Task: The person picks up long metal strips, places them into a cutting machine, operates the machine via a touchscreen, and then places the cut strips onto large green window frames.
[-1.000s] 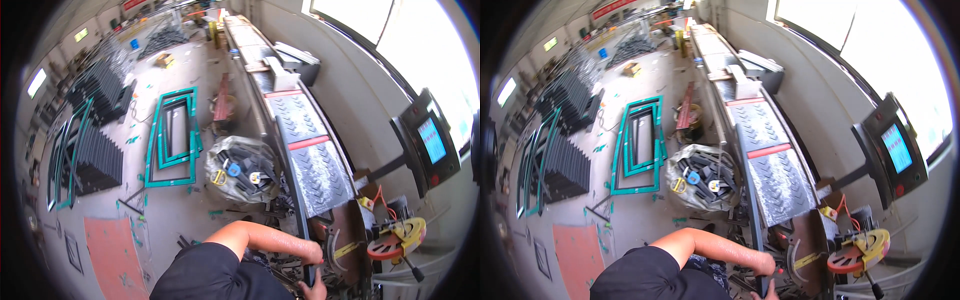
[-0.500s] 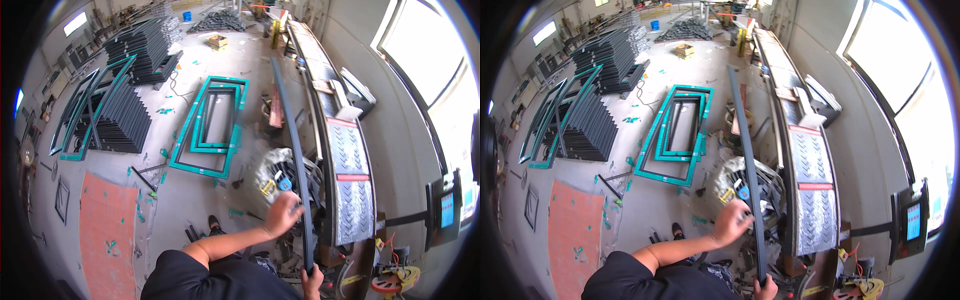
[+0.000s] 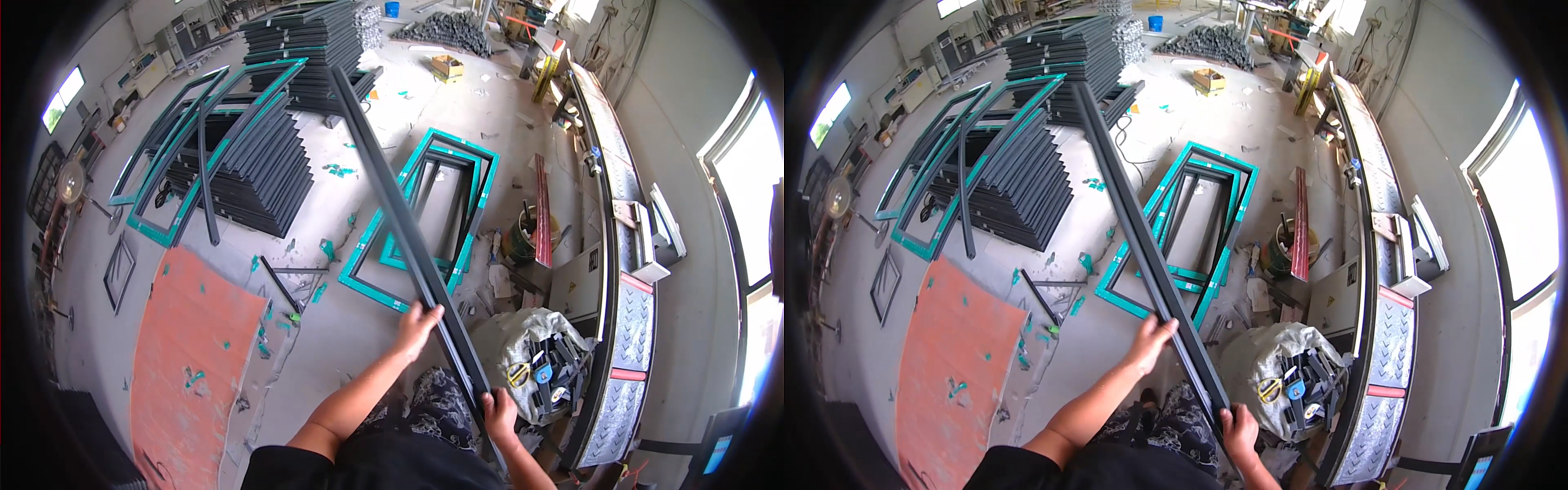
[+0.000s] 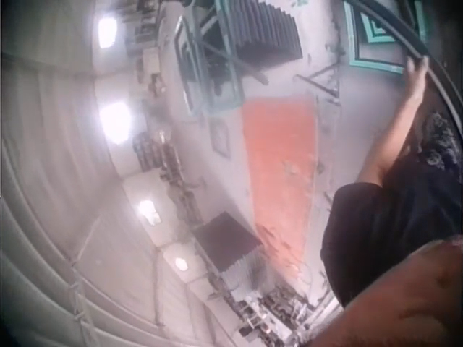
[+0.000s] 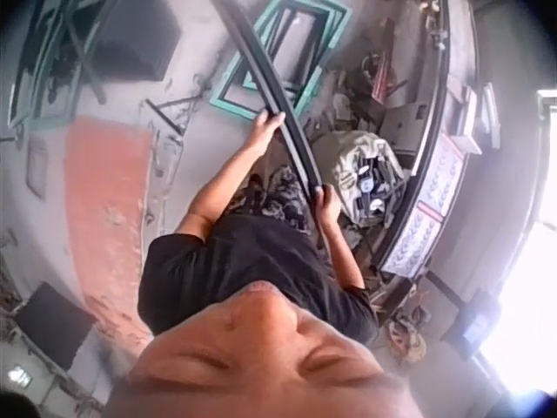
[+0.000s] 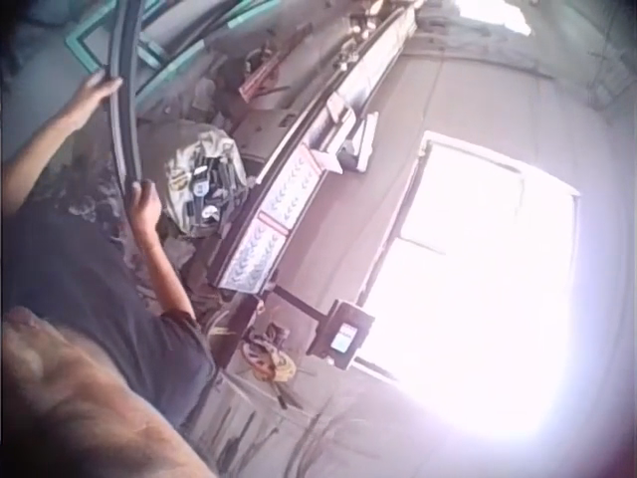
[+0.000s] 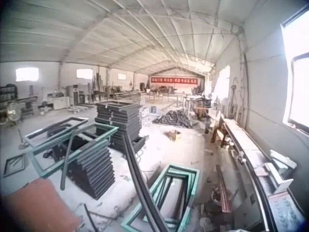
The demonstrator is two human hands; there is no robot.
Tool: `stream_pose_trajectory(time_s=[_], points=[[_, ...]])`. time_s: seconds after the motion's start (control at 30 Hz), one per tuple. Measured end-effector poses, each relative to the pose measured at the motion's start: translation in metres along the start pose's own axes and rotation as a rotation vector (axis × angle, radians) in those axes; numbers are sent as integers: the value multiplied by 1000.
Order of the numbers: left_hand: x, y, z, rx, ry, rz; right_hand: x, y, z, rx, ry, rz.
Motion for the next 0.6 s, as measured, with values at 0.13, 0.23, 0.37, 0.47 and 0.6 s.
stream_pose_trajectory(time_s=[0.13, 0.23, 0.37, 0.47, 0.6], points=[[64, -59, -45, 141, 241, 108, -3, -75, 32, 8, -37, 39], [90, -121, -94, 259, 145, 257, 3, -138, 63, -103, -223, 270], [135, -201, -130, 455, 149, 359, 36, -237, 122, -203, -356, 487], [174, -258, -139, 507, 168, 344, 44, -299, 157, -280, -314, 594], [227, -335, -166, 414, 95, 366, 50, -390, 210, -313, -410, 669]])
Point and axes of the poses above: each hand's wrist, its own y-axis away from the middle knuckle, its own z-axis out of the palm, x = y × z, the point moved 2 cm from there along -y, towards the middle knuckle, and after that the axes turned 1 degree about y, right-handed, at the moved point
